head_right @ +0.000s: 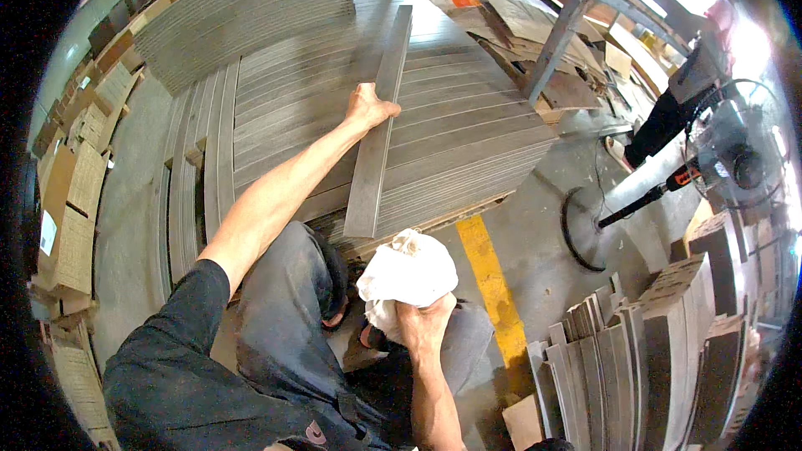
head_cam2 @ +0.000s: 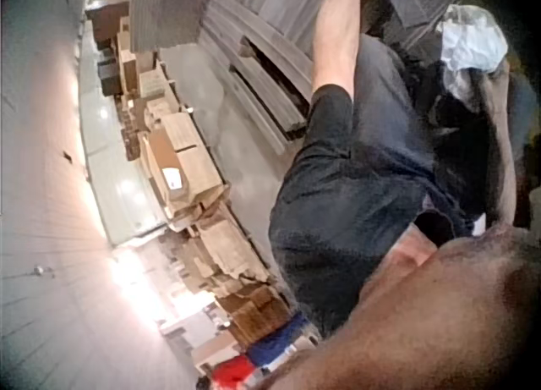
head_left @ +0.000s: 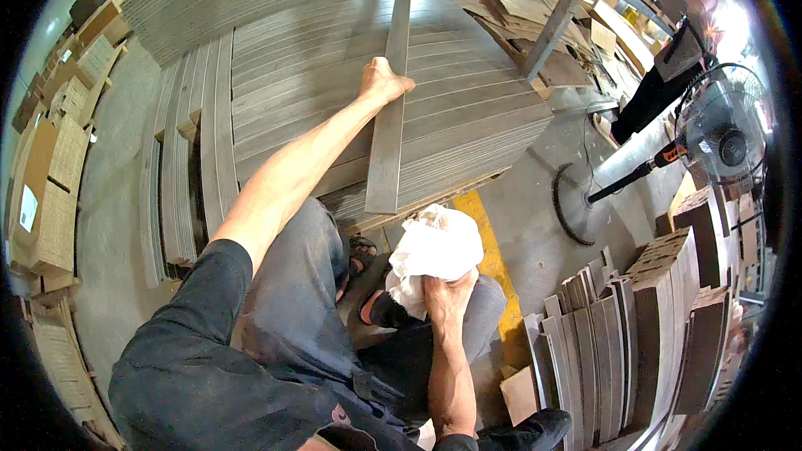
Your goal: The person picks up thin wooden slats from a stack, sits on the floor, and wipes each slat with a white cloth one by one.
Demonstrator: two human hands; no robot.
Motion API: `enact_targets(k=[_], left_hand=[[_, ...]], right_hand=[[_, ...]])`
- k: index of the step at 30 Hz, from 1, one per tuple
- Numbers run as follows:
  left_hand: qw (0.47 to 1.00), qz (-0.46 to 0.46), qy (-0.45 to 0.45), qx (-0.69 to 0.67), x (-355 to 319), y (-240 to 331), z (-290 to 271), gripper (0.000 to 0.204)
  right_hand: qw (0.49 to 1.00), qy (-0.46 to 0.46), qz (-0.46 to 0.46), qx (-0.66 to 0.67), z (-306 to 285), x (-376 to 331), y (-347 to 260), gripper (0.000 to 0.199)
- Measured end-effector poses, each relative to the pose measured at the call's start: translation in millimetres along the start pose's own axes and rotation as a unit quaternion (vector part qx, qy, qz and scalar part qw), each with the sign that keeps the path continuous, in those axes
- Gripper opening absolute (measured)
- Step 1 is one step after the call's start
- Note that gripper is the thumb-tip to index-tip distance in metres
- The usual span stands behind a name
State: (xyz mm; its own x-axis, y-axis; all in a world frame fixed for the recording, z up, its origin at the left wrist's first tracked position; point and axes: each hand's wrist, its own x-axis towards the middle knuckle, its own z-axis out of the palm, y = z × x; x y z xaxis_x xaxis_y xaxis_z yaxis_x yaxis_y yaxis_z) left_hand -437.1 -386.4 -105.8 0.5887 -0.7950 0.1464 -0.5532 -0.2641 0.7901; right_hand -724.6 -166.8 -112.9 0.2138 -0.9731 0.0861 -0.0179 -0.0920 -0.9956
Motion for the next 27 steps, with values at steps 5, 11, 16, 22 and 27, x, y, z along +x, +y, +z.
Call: enact_targets(k=[5,11,16,22,27], left_hand=[[1.000,0.024,-0.001,0.019,7,-2,12,0.041],[0.996,0.055,0.026,0.071,19,-24,16,0.036],[0.995,0.048,0.000,0.083,18,-14,14,0.041],[0.994,0.047,-0.012,0.093,21,-14,13,0.042],[0.993,0.034,-0.043,0.105,25,-23,8,0.063]], right_hand=[[0.999,0.010,0.016,0.035,-1,0,4,0.028],[0.999,-0.026,0.018,-0.004,-9,-2,2,0.026],[1.000,-0.029,-0.008,-0.006,-10,0,0,0.024],[0.999,-0.035,-0.020,-0.037,-7,-2,7,0.026],[0.998,-0.022,0.004,-0.066,0,1,-2,0.029]])
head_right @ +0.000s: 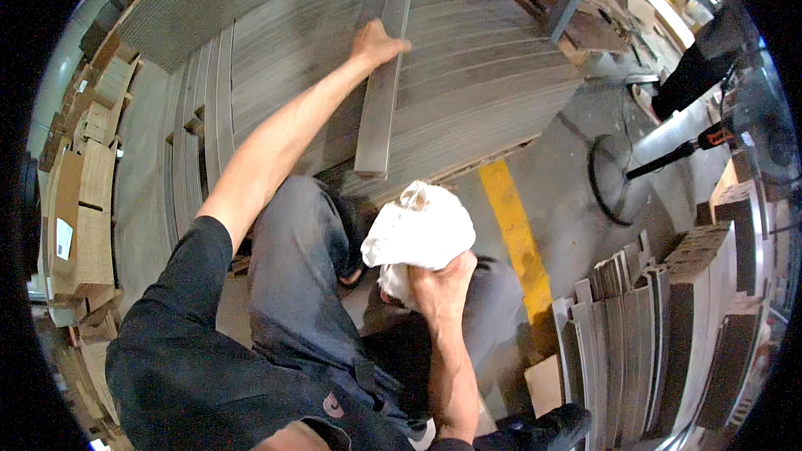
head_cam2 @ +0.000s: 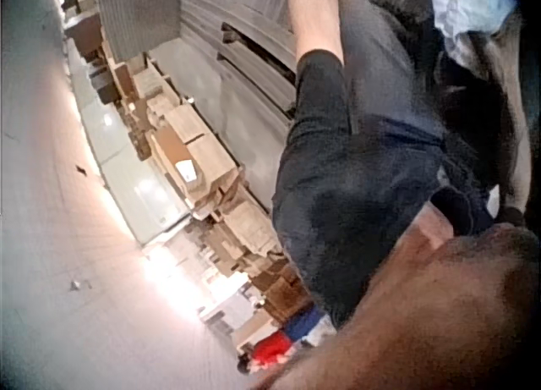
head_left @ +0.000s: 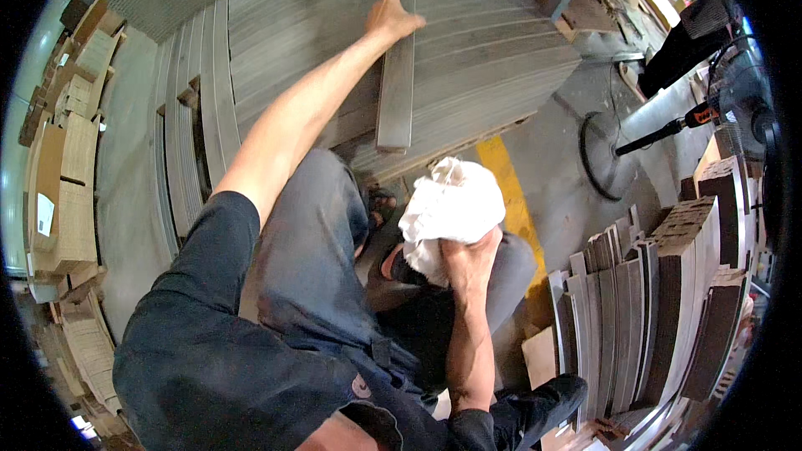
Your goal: The person picks up thin wooden slats from a stack, sits on the floor, and wipes each slat with a white cloth one by one.
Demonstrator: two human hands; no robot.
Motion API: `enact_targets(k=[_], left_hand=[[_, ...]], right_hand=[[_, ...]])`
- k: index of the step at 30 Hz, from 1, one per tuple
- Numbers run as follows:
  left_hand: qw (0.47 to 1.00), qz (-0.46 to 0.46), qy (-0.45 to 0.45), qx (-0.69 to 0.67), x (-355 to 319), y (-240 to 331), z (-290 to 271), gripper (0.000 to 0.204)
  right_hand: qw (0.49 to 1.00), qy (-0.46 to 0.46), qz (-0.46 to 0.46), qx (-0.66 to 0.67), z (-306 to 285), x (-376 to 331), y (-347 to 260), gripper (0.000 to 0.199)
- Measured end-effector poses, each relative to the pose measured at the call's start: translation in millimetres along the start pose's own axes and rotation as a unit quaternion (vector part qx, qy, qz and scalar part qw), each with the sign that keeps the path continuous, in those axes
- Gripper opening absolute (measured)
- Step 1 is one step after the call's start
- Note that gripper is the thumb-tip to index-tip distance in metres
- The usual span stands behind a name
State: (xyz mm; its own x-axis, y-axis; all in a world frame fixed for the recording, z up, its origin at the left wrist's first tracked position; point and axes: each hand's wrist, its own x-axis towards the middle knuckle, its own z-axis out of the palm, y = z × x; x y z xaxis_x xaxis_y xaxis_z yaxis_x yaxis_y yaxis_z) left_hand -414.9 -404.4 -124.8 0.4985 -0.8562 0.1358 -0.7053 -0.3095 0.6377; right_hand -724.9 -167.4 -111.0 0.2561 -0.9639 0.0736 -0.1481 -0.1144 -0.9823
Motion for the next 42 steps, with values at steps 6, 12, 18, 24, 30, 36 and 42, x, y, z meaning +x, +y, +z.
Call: enact_targets(k=[6,12,18,24,30,36,42], left_hand=[[0.993,0.061,0.045,0.090,-31,9,6,0.090],[0.950,0.221,0.077,-0.207,-96,20,-95,0.056],[0.939,0.241,-0.064,-0.238,-188,57,-87,0.034],[0.944,0.242,-0.121,-0.188,-206,52,-80,0.030],[0.958,0.227,-0.109,-0.137,-208,39,-88,0.030],[0.949,0.228,-0.155,-0.152,-203,48,-74,0.032],[0.929,0.263,-0.126,-0.228,-208,56,-75,0.027]], right_hand=[[0.977,0.104,0.072,0.174,-18,-2,-4,0.034],[0.939,0.294,-0.076,0.158,-59,-13,22,0.041],[0.902,0.414,0.062,0.108,-159,-40,154,0.026],[0.808,0.202,0.285,-0.474,-222,-85,267,0.034],[0.763,0.266,0.179,-0.561,-285,-84,303,0.042],[0.633,0.064,0.147,-0.757,-395,-157,379,0.032],[0.803,0.122,0.034,-0.582,-353,-51,265,0.025]])
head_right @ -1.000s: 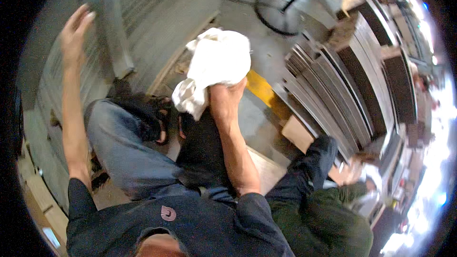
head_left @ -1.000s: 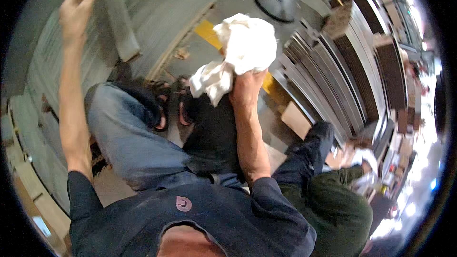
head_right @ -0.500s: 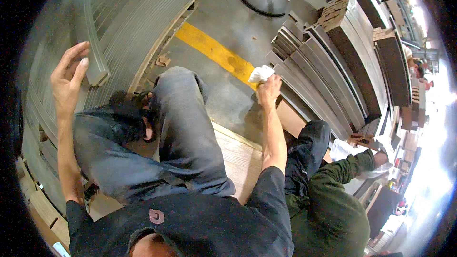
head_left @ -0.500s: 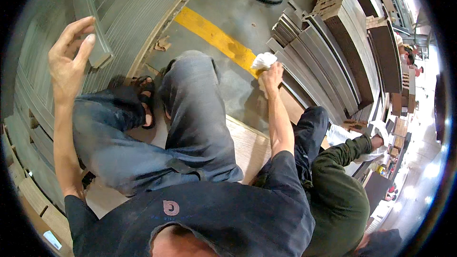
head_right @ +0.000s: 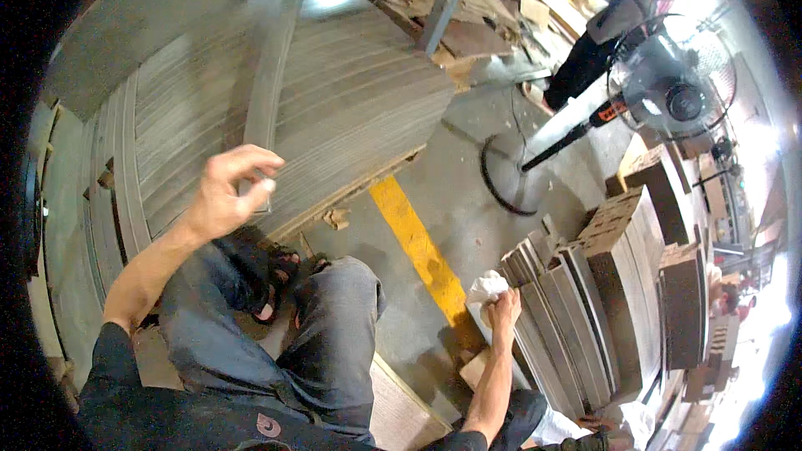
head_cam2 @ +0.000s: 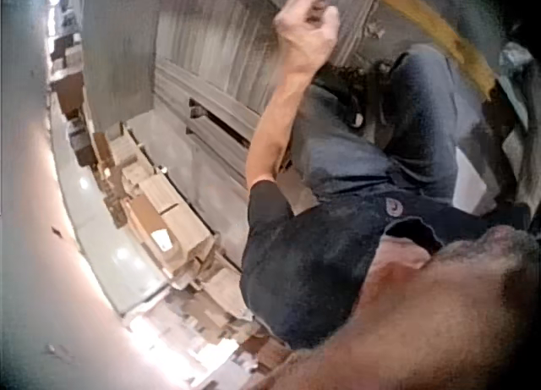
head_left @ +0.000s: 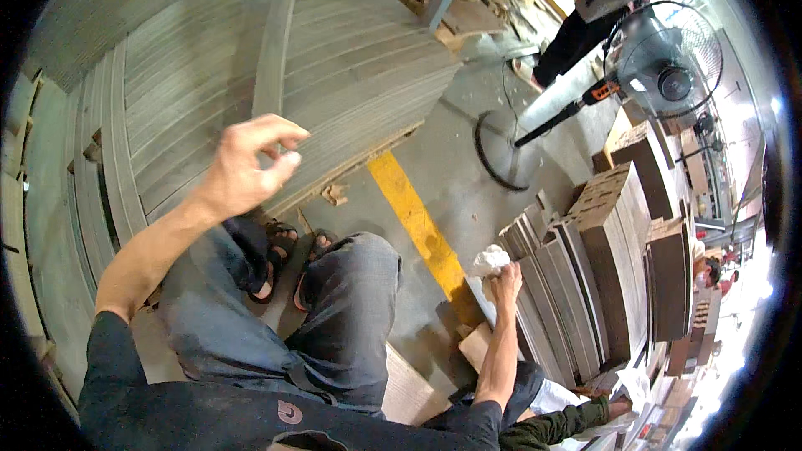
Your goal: The person picks up thin wooden slats from a stack, sits on the floor, and wipes each slat with a white cloth one by one.
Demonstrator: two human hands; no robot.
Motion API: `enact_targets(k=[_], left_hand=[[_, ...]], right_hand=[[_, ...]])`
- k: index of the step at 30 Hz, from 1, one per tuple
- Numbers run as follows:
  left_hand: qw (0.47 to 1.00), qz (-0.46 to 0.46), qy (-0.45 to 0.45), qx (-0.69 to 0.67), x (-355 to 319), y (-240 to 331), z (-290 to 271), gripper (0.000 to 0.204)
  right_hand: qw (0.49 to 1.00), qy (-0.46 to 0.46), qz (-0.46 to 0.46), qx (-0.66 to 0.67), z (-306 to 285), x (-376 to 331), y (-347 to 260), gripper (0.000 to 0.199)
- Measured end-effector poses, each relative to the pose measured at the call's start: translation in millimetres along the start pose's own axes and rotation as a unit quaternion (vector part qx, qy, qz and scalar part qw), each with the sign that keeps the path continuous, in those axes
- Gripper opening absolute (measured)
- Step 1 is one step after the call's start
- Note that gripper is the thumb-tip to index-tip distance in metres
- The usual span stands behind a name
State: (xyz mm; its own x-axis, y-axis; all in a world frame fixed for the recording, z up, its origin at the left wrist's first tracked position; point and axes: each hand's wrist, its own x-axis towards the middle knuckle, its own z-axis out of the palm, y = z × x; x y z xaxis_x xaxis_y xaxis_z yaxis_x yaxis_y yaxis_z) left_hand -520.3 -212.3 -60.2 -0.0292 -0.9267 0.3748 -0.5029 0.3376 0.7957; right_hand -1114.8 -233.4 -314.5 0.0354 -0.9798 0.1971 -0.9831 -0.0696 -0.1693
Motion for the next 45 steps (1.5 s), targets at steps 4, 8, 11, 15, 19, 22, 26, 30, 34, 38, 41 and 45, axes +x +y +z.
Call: enact_targets(k=[4,8,11,15,19,22,26,30,34,38,41,45], left_hand=[[0.994,-0.012,-0.102,-0.035,11,8,46,0.030],[0.973,0.026,-0.209,-0.100,17,27,81,0.068],[0.917,0.035,-0.302,-0.260,25,58,95,0.078],[0.907,0.082,-0.265,-0.316,23,69,119,0.058],[0.885,0.120,-0.096,-0.440,23,52,135,0.031],[0.915,0.022,-0.015,-0.403,24,43,119,0.015],[0.953,-0.094,0.029,-0.288,37,56,98,0.027],[0.984,-0.029,0.132,-0.112,38,35,109,0.047],[0.923,0.130,0.079,-0.354,42,40,128,0.047],[0.974,0.186,0.070,-0.105,37,60,129,0.050],[0.958,0.268,0.083,0.057,37,50,129,0.045],[0.987,0.033,-0.131,0.088,32,58,91,0.042]], right_hand=[[0.978,-0.088,-0.126,0.144,-145,89,-143,0.034],[0.917,-0.069,-0.295,0.260,-266,133,-275,0.031],[0.858,-0.134,-0.266,0.418,-325,135,-347,0.032],[0.736,-0.175,-0.273,0.595,-331,130,-393,0.036],[0.663,-0.109,-0.171,0.721,-311,129,-394,0.035],[0.862,-0.053,-0.132,0.487,-278,151,-350,0.036],[0.950,-0.008,-0.211,0.228,-257,140,-302,0.046],[0.836,-0.074,-0.151,0.523,-293,115,-395,0.034],[0.894,0.032,-0.191,0.405,-304,114,-457,0.038],[0.858,0.167,-0.178,0.452,-279,134,-438,0.031],[0.843,0.146,-0.155,0.494,-276,127,-437,0.028],[0.860,0.065,-0.095,0.497,-229,102,-386,0.024]])
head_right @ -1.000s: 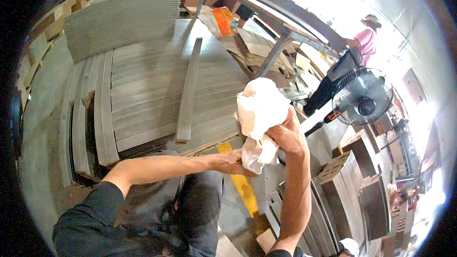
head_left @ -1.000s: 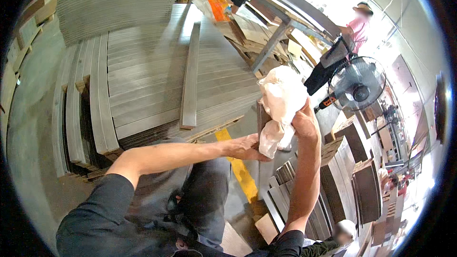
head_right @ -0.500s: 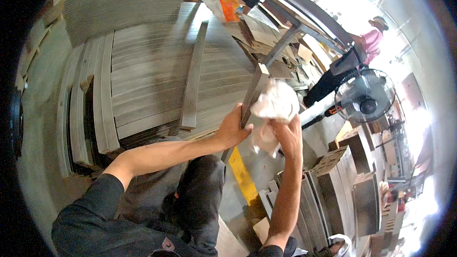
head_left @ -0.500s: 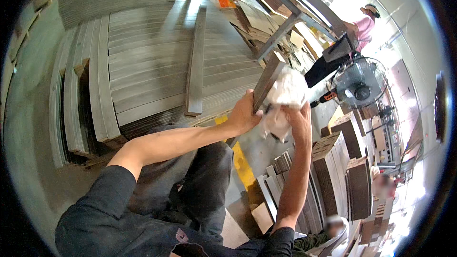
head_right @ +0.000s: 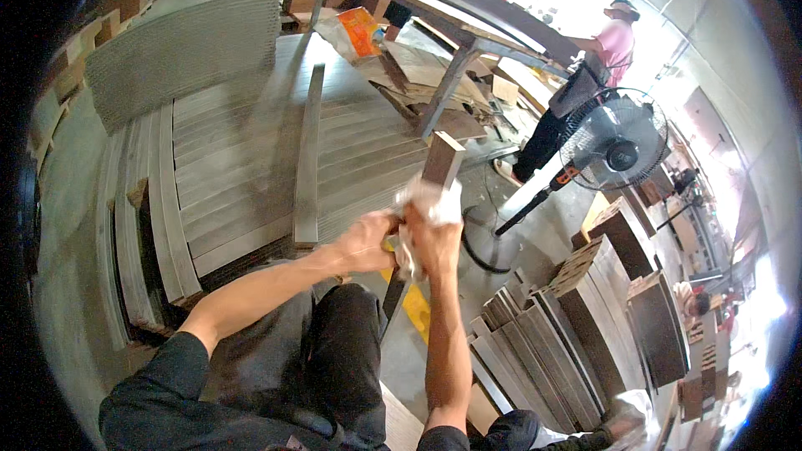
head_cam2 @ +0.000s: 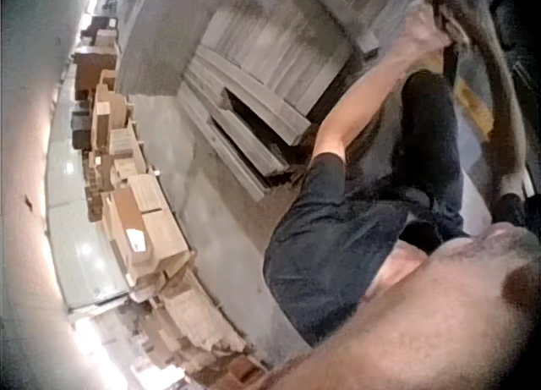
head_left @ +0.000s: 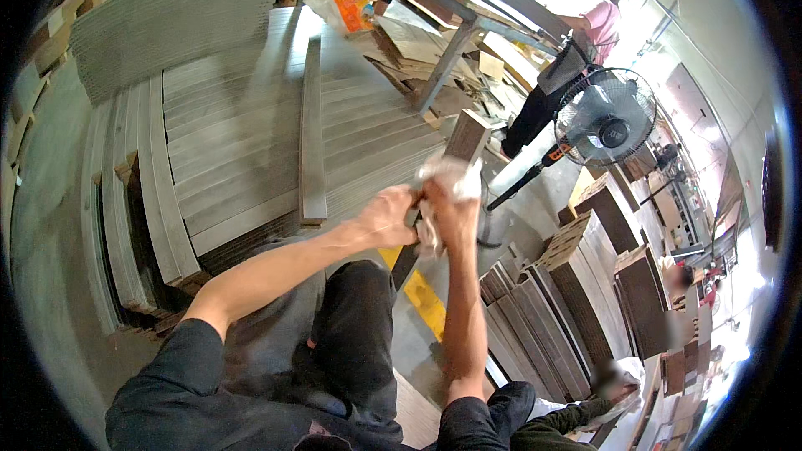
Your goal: The person picks up thin wooden slats from a stack, sits on the floor, and wipes each slat with a white cloth one by one.
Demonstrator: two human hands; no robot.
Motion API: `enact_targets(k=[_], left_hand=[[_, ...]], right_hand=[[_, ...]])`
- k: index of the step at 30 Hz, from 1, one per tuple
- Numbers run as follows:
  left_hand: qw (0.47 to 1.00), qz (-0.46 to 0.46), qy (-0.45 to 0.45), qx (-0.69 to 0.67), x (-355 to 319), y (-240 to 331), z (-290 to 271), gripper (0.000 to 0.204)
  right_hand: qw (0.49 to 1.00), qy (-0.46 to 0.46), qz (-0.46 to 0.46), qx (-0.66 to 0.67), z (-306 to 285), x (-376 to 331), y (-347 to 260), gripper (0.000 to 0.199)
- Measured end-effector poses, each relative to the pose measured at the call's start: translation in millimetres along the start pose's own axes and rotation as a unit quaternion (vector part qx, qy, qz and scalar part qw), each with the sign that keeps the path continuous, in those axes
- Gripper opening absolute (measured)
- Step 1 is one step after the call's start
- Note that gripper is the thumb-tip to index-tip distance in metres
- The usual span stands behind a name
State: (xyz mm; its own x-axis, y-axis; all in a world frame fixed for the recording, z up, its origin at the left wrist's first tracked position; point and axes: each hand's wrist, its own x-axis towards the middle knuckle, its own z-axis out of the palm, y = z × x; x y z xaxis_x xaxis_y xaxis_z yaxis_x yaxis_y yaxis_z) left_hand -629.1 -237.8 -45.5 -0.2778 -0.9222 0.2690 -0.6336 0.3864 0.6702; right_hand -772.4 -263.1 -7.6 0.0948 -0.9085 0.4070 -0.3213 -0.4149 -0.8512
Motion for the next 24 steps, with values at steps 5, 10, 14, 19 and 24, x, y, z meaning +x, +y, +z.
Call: enact_targets(k=[5,10,14,19,24], left_hand=[[0.963,0.041,0.262,-0.052,-30,-23,-55,0.042],[0.859,0.398,0.297,0.122,-33,41,-90,0.044],[0.795,0.430,0.191,0.384,-32,79,-106,0.041],[0.757,0.210,-0.040,0.618,-51,78,-148,0.031],[0.823,0.177,-0.157,0.517,-79,56,-192,0.015]], right_hand=[[0.996,0.055,0.055,0.031,15,-85,128,0.031],[0.994,0.026,0.107,0.020,4,-138,225,0.007],[0.994,0.060,-0.039,-0.077,3,-107,201,0.016],[0.950,0.033,-0.212,-0.227,22,-75,61,0.025],[0.901,-0.013,-0.309,-0.304,6,-63,26,0.026]])
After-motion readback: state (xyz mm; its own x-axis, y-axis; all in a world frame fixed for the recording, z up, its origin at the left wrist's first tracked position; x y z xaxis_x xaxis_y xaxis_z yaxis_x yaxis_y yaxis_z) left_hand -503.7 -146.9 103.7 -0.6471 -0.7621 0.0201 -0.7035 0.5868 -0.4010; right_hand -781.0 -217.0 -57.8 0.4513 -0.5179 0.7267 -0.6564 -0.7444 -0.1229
